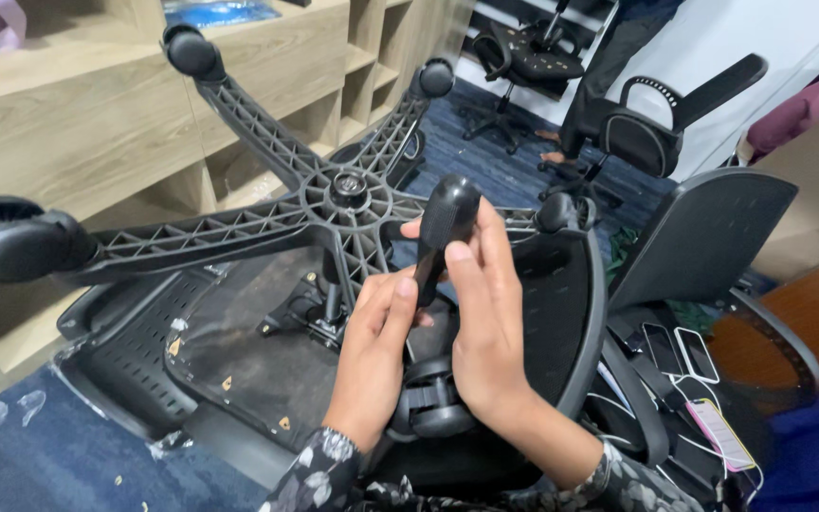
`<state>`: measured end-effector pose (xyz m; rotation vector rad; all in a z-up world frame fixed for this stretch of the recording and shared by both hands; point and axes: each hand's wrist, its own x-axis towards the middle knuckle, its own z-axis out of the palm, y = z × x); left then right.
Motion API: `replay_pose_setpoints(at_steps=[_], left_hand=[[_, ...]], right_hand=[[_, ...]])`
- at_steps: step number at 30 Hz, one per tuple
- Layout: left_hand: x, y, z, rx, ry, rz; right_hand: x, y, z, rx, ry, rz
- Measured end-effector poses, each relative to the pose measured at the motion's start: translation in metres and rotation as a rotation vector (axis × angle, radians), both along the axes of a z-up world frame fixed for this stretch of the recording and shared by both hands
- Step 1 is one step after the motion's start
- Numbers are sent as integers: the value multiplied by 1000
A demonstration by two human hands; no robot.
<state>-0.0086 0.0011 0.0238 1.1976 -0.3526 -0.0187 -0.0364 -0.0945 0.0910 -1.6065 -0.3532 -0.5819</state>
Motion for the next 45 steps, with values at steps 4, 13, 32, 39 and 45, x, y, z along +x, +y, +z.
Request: replay_pose_setpoints(at_steps=[4,13,32,39,45], left_hand=[[3,1,6,-98,58,-47],[5,7,9,-120,133,-170],[3,18,0,-94,64,-310],[8,28,-4,-135,103,-319],[13,36,5,-128,121,-363]], right_hand=[[5,5,-2,33,11,-59],[-6,16,8,-69,67,-161],[-5,13,-3,-140,92,-238],[-14,22,1,-148,37,-137],[-18,37,7,-23,89,-61]])
